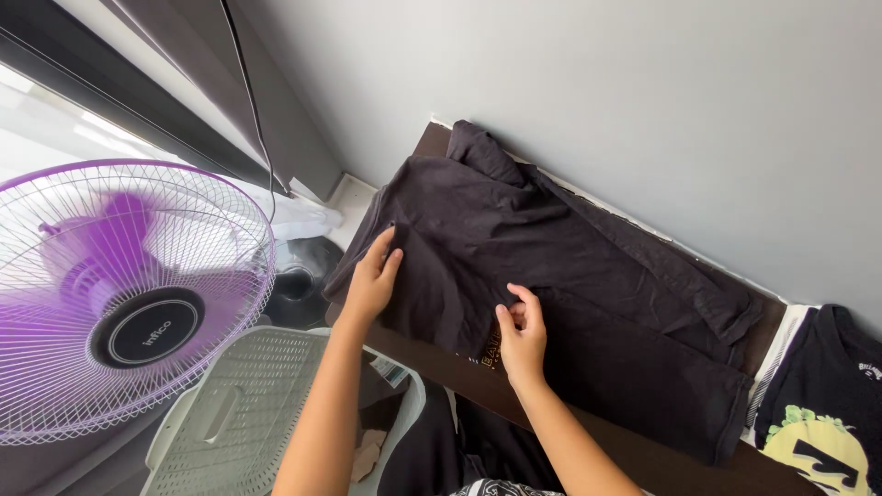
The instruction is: The person takes a black t-shirt from a laundry basket, spreads it out on a dark surface, and folds it. The person then places the folded shirt onto a stack of other garments.
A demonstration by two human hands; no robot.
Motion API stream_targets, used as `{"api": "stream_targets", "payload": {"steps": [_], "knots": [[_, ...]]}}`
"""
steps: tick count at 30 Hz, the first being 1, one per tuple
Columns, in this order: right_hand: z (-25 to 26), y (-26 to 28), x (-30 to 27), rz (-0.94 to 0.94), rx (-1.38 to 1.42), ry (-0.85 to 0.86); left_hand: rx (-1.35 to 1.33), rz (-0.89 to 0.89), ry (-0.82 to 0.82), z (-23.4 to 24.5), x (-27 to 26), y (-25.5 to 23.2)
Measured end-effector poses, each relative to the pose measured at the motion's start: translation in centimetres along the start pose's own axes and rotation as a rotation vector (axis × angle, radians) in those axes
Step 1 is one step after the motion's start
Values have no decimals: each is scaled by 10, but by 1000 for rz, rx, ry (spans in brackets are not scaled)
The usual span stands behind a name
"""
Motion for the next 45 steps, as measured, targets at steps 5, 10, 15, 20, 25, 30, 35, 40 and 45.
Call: {"api": "stream_targets", "payload": {"steps": [5, 10, 15, 20, 25, 30, 35, 40, 45], "knots": [[-7, 28, -1, 78, -87, 48, 41, 229, -47, 9, -2, -3], [-11, 22, 8, -111, 26, 106, 246, -198, -76, 8, -27, -16], [-11, 23, 8, 17, -77, 36, 506, -145, -157, 17, -34, -44], [-23, 40, 1, 231, -182, 36, 579, -249, -305, 0, -17, -64], [-29, 35, 8, 194, -152, -14, 435, -176, -148, -10, 19, -46], [-29, 34, 6, 166, -155, -19, 392, -236, -192, 1, 4, -56], [-37, 40, -3, 240, -267, -43, 517, 306, -216, -1, -47, -31], [-47, 38, -3, 121, -533, -50, 807, 41, -136, 6, -44, -16], [-46, 40, -5, 39, -677, 24, 947, 73, -112, 4, -46, -32]]}}
Point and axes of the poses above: each hand's wrist, its own x-axis towards the middle knuckle, its own z-axis out of the back of the hand, y = z × x, the point moved 4 cm from there along x, towards the middle knuckle, and after that the axes turned 9 degrees about y, right-handed, at the moved point
